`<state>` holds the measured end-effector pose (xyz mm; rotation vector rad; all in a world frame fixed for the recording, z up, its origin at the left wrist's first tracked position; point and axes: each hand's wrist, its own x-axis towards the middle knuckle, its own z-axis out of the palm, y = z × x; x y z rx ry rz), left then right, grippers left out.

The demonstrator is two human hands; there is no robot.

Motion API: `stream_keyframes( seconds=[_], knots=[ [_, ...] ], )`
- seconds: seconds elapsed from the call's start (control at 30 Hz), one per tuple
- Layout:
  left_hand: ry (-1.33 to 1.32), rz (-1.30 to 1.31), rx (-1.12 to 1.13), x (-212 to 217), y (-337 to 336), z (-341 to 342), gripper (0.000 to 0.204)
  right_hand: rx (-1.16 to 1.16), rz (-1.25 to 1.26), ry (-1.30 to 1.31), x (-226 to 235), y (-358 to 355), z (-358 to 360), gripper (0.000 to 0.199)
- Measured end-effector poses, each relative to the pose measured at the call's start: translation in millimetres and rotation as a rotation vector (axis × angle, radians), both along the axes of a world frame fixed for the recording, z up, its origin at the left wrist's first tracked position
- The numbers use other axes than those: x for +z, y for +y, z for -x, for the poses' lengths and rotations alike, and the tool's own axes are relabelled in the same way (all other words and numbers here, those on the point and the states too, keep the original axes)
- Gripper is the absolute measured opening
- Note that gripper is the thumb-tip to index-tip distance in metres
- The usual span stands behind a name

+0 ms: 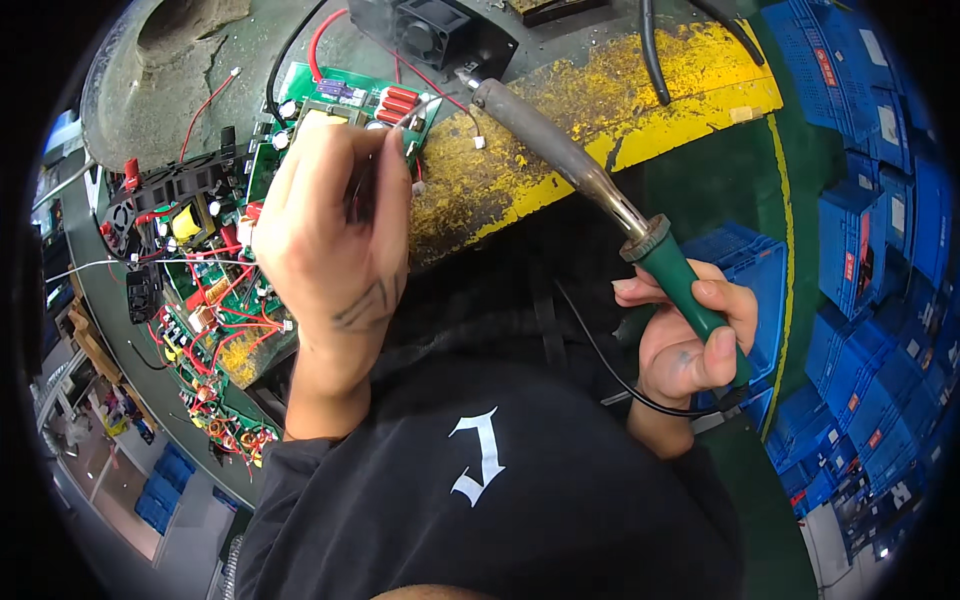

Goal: Soldering electronic components and cooling fans onto printed circuit boards at a factory workbench.

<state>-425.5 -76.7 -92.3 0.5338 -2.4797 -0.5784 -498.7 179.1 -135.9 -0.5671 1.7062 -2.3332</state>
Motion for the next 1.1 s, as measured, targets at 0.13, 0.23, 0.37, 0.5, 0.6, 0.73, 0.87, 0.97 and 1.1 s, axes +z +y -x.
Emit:
stream_keyframes(
  seconds=[0.13, 0.23, 0.37, 0.5, 0.6, 0.73, 0.87, 0.97, 1.1],
  knots=[
    [0.001, -0.114, -0.031, 22.4, 9.1, -22.2, 0.013, -0.031, 0.025, 0.003, -0.8, 3.8, -2.4, 0.050],
    [-0.129, -0.294, -0.081, 42.6, 12.6, -45.7, 0.013, -0.071, 0.040, -0.033, -4.5, 8.2, -3.5, 0.050],
    [-0.271, -0.463, -0.233, 45.4, 10.2, -70.7, 0.015, -0.096, 0.060, -0.073, -4.5, 10.9, -2.9, 0.049],
    [-0.293, -0.438, -0.268, 34.6, 10.0, -81.9, 0.016, -0.080, 0.072, -0.060, -7.6, 12.8, -0.9, 0.049],
    [-0.266, -0.360, -0.275, 38.4, 6.4, -77.2, 0.018, -0.061, 0.081, -0.020, -11.7, 11.0, -0.1, 0.050],
    [-0.179, -0.050, -0.186, 42.6, -16.4, -59.2, 0.017, -0.079, 0.087, -0.045, -10.9, 12.9, -1.6, 0.049],
    [0.024, 0.268, -0.135, 39.9, -49.6, -13.2, 0.019, -0.118, 0.062, -0.056, -10.4, 16.7, -2.8, 0.048],
    [-0.146, 0.517, 0.024, 28.0, -68.9, 10.1, 0.024, -0.105, 0.096, -0.068, -11.2, 12.0, -2.1, 0.048],
    [-0.227, 0.186, 0.028, 25.4, -74.8, 21.4, 0.019, -0.139, 0.150, -0.054, -6.9, 18.4, -0.2, 0.048]
  ],
)
